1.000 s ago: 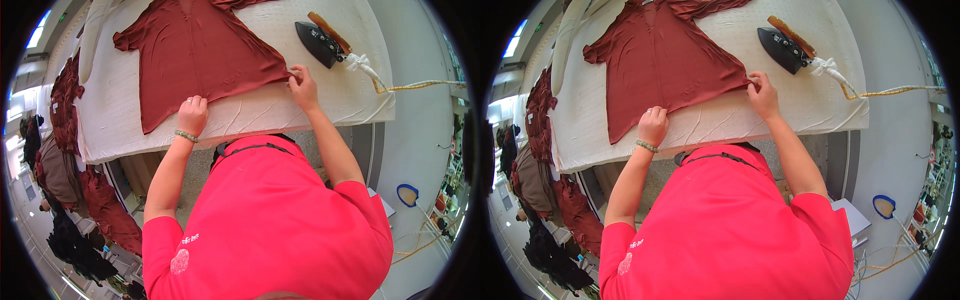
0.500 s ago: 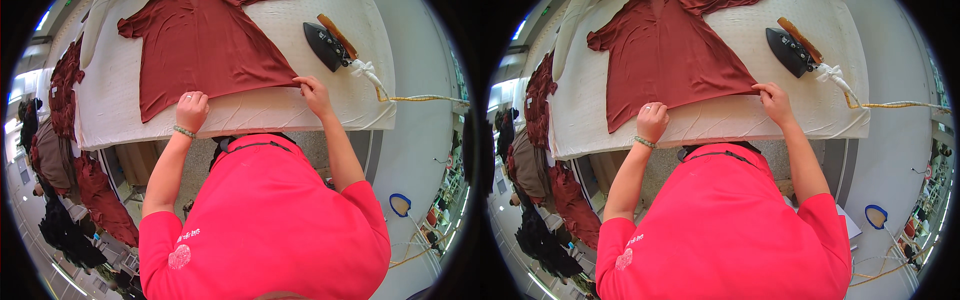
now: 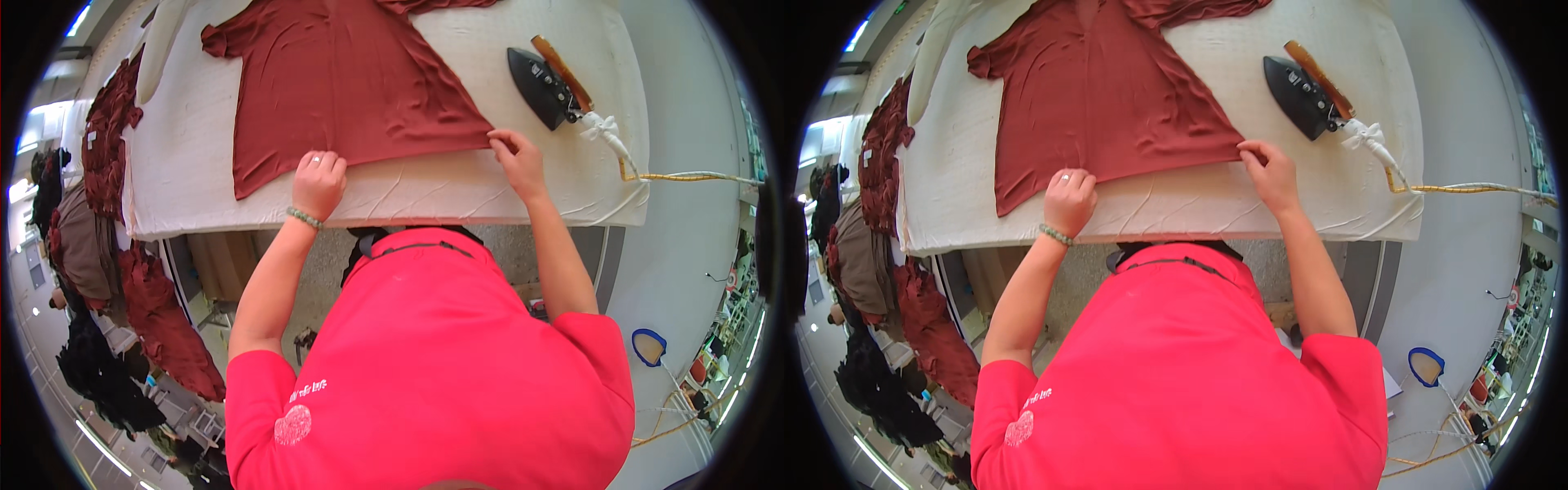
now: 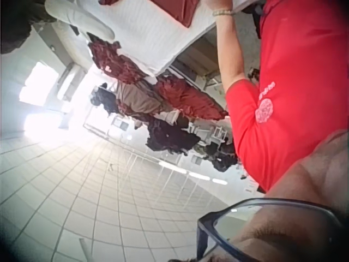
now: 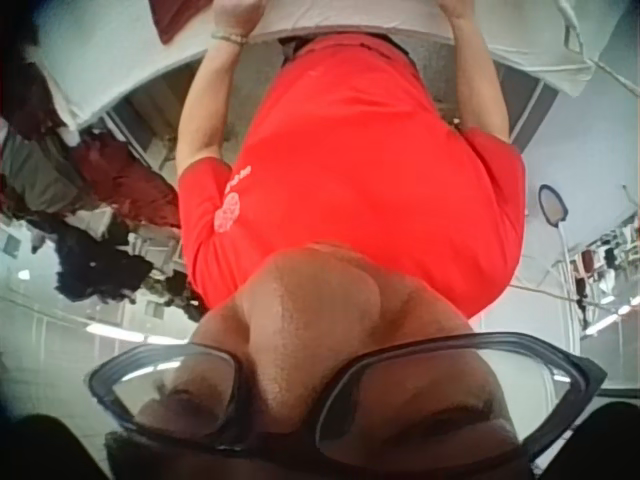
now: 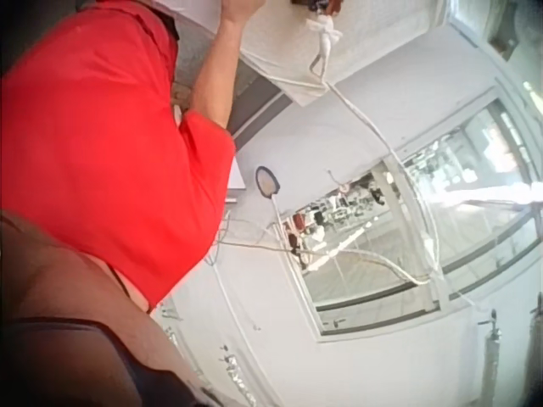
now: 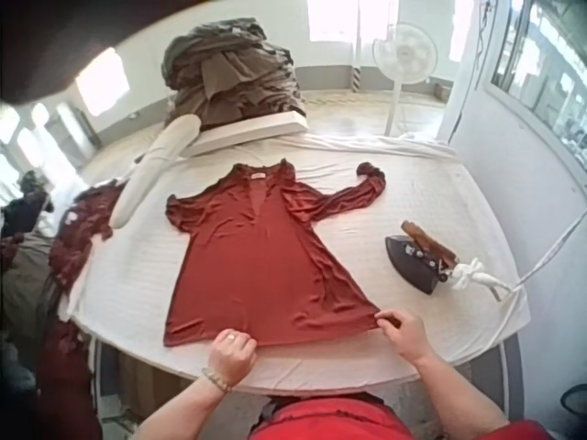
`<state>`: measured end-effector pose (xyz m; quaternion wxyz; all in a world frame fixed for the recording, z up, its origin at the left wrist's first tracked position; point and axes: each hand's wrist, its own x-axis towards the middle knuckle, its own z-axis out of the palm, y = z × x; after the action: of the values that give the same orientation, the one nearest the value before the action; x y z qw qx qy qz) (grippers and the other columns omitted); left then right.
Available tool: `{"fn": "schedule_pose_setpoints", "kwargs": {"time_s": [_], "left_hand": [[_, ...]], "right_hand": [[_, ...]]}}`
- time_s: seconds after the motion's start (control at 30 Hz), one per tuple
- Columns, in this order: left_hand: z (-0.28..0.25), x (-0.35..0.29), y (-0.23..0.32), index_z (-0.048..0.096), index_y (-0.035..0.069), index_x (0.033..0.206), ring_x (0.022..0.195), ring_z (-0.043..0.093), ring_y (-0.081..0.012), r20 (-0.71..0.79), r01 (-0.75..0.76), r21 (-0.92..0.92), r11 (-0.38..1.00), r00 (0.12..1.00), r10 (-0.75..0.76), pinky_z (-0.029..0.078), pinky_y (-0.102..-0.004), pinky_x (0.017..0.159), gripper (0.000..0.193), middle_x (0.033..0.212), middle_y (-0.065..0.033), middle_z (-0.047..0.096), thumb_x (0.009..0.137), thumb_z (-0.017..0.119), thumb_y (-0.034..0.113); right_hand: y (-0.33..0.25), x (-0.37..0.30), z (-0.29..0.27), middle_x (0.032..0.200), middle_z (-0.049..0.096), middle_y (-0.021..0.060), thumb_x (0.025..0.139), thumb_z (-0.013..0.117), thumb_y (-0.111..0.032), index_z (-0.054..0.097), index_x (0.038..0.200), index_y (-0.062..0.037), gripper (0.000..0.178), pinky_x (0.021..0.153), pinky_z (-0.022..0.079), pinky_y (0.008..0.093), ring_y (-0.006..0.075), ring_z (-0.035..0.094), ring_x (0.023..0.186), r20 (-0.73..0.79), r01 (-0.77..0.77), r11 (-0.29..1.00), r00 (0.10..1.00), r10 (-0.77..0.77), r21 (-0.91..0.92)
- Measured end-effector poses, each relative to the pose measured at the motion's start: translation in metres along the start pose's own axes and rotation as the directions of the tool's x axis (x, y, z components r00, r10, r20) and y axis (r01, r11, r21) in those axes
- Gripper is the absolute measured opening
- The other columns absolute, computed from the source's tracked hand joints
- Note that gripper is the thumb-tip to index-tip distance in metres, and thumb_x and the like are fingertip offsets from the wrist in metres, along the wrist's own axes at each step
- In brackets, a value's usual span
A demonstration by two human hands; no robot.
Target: The person is ironing and folding shirts in a production environment.
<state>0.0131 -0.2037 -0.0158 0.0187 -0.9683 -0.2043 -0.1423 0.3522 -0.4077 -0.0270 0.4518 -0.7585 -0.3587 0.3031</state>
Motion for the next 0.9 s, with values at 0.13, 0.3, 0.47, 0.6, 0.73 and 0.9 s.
{"fn": "schedule_pose_setpoints", "kwargs": {"time_s": [0.13, 0.3, 0.47, 0.6, 0.73, 0.9], "left_hand": [[0.008, 0.008, 0.002, 0.063, 0.008, 0.083, 0.086, 0.064, -0.0251, 0.030, -0.013, 0.021, 1.000, 0.999, 0.012, 0.051, -0.0410, 0.089, 0.013, 0.087, -0.0073, 0.063, 0.071, 0.068, 0.010], [0.000, -0.002, 0.001, 0.065, 0.007, 0.092, 0.091, 0.064, -0.0273, 0.039, 0.051, 0.014, 0.999, 0.998, -0.051, 0.050, -0.0401, 0.090, 0.013, 0.092, -0.0095, 0.065, 0.081, 0.066, 0.014], [-0.029, -0.046, -0.050, 0.067, 0.006, 0.114, 0.103, 0.065, -0.0330, -0.060, 0.486, -0.028, 0.873, 0.871, -0.487, 0.051, -0.0404, 0.095, 0.030, 0.107, -0.0135, 0.069, 0.089, 0.070, 0.022], [-0.043, -0.090, -0.113, 0.066, 0.005, 0.112, 0.099, 0.067, -0.0319, -0.014, 0.848, 0.029, 0.529, 0.530, -0.848, 0.053, -0.0410, 0.087, 0.028, 0.104, -0.0146, 0.070, 0.091, 0.071, 0.023], [-0.043, -0.110, -0.165, 0.065, 0.002, 0.111, 0.085, 0.068, -0.0230, 0.423, 0.977, -0.078, 0.197, 0.211, -0.881, 0.054, -0.0345, 0.074, 0.029, 0.093, -0.0116, 0.070, 0.093, 0.073, 0.023], [-0.081, -0.127, -0.212, 0.064, 0.000, 0.101, 0.062, 0.059, -0.0087, 0.635, 0.628, -0.722, -0.291, 0.433, -0.640, 0.049, -0.0246, 0.057, 0.020, 0.074, -0.0030, 0.064, 0.095, 0.072, 0.016]], "right_hand": [[0.007, 0.006, 0.006, 0.092, 0.070, 0.0096, 0.090, 0.072, -0.017, 0.075, 0.097, -0.0073, 0.013, 0.070, 0.054, 0.0338, 0.0250, 0.068, 0.075, -0.017, 0.186, 0.929, 0.979, -0.202, -0.320], [-0.025, 0.002, 0.025, 0.093, 0.070, 0.0117, 0.090, 0.072, -0.014, 0.072, 0.098, -0.0063, 0.011, 0.070, 0.054, 0.0357, 0.0268, 0.069, 0.078, -0.006, 0.278, 0.733, 0.933, -0.360, -0.620], [-0.080, 0.004, 0.125, 0.092, 0.071, 0.0113, 0.091, 0.071, -0.021, 0.071, 0.095, -0.0074, 0.014, 0.073, 0.055, 0.0413, 0.0308, 0.069, 0.082, 0.261, 0.327, 0.929, 0.925, -0.277, -0.173], [-0.108, 0.025, 0.201, 0.089, 0.072, 0.0124, 0.088, 0.074, -0.030, 0.069, 0.091, -0.0077, 0.023, 0.074, 0.054, 0.0436, 0.0326, 0.069, 0.085, 0.416, 0.175, 0.927, 0.909, -0.023, -0.332], [-0.118, 0.031, 0.224, 0.087, 0.072, 0.0124, 0.084, 0.076, -0.034, 0.067, 0.087, -0.0085, 0.028, 0.075, 0.053, 0.0471, 0.0343, 0.069, 0.086, 0.404, 0.071, 0.868, 0.902, 0.155, -0.491], [-0.128, 0.031, 0.228, 0.085, 0.072, 0.0118, 0.082, 0.078, -0.034, 0.065, 0.085, -0.0086, 0.029, 0.075, 0.053, 0.0464, 0.0334, 0.069, 0.087, 0.340, -0.037, 0.832, 0.902, 0.266, -0.554]]}}
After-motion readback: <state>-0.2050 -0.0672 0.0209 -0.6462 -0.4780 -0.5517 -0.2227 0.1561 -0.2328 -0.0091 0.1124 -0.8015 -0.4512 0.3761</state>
